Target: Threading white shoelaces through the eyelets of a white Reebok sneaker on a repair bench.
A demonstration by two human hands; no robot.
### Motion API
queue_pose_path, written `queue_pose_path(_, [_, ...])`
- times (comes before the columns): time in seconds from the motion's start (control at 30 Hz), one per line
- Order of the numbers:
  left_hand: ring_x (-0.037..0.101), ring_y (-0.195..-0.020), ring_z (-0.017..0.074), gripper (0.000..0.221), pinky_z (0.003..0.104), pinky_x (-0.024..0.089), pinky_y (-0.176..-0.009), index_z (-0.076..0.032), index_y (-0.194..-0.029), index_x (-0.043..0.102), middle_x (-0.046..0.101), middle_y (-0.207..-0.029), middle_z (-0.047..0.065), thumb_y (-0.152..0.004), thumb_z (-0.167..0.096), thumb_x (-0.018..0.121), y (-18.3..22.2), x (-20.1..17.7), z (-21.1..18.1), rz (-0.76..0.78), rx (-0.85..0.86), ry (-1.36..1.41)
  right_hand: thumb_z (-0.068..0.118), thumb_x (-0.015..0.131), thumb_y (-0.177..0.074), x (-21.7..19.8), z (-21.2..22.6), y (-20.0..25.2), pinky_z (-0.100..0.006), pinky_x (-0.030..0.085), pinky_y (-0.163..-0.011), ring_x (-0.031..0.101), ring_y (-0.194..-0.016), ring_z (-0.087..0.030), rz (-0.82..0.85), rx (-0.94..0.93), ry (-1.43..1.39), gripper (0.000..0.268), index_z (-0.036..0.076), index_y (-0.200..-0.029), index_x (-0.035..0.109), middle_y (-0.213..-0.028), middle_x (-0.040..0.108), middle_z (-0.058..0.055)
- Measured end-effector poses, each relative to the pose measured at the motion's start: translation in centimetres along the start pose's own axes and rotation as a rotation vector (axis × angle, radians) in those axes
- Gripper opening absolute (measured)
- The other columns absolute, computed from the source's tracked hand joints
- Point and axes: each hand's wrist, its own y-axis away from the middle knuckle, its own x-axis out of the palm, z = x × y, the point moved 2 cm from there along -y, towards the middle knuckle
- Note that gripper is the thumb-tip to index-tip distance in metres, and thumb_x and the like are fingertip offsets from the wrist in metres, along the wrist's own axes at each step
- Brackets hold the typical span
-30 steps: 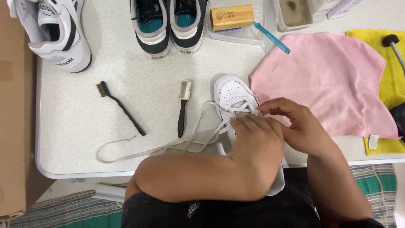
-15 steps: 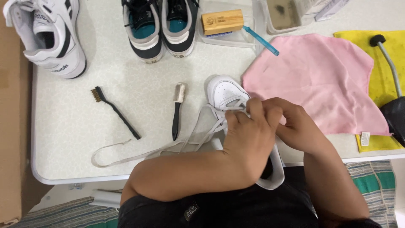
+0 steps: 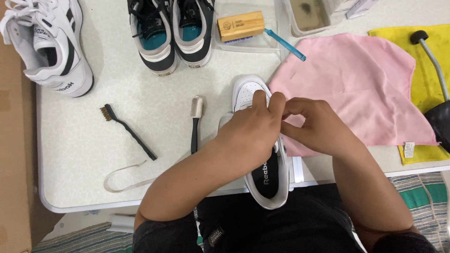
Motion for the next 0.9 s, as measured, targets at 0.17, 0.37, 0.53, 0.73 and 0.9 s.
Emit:
queue_pose_path(0.17, [0.057, -0.042, 0.034, 0.051, 0.044, 0.042, -0.034, -0.002, -0.116, 0.041, 0.048, -0.096, 0.02, -0.072, 0.013, 0.06, -0.2, -0.6, 0.1, 0.054, -0.012, 0.1, 0.018, 0.074, -0.08, -0.2, 0.4, -0.9, -0.027, 0.054, -0.079, 0.075, -0.085, -0.012, 0.02, 0.11, 0.072, 0.014, 0.014, -0.092, 0.08, -0.091, 0.082, 0.003])
queue_pose_path(0.37, [0.058, -0.042, 0.0329, 0.054, 0.043, 0.042, -0.032, -0.001, -0.117, 0.041, 0.048, -0.097, 0.02, -0.069, 0.012, 0.061, -0.5, -0.2, 0.2, 0.032, -0.026, 0.072, 0.016, 0.07, -0.083, 0.5, -1.0, -2.0, -0.031, 0.053, -0.076, 0.075, -0.085, -0.017, 0.012, -0.024, 0.145, 0.01, 0.011, -0.092, 0.074, -0.091, 0.08, -0.001])
queue_pose_path(0.53, [0.056, -0.039, 0.0335, 0.053, 0.043, 0.04, -0.031, 0.0, -0.12, 0.042, 0.048, -0.096, 0.021, -0.071, 0.011, 0.06, -0.3, -0.4, 0.2, 0.048, -0.048, 0.086, 0.024, 0.061, -0.088, 0.9, -0.2, -2.0, -0.038, 0.045, -0.068, 0.061, -0.073, -0.025, 0.031, -0.131, 0.292, 0.021, 0.009, -0.076, 0.054, -0.072, 0.066, -0.004])
queue_pose_path(0.73, [0.059, -0.107, 0.0392, 0.123, 0.067, 0.047, -0.08, -0.01, -0.141, 0.044, 0.056, -0.123, 0.015, -0.042, -0.056, 0.1, 0.3, -1.4, 1.2, -0.03, -0.079, -0.196, 0.007, 0.065, -0.092, -2.0, -1.1, 0.0, -0.036, 0.05, -0.089, 0.068, -0.097, -0.023, -0.198, -0.203, 0.208, 0.008, 0.009, -0.098, 0.071, -0.1, 0.073, -0.006])
queue_pose_path(0.9, [0.046, -0.129, 0.0447, 0.092, 0.068, 0.04, -0.093, -0.005, -0.147, 0.041, 0.046, -0.147, 0.023, -0.084, -0.064, 0.074, 1.2, -5.3, 2.0, 0.21, -0.053, 0.025, -0.003, 0.036, -0.13, -8.5, -7.7, 4.0, -0.036, 0.053, -0.091, 0.068, -0.106, -0.035, -0.519, -0.41, -0.043, 0.02, -0.016, -0.133, 0.051, -0.136, 0.057, -0.029])
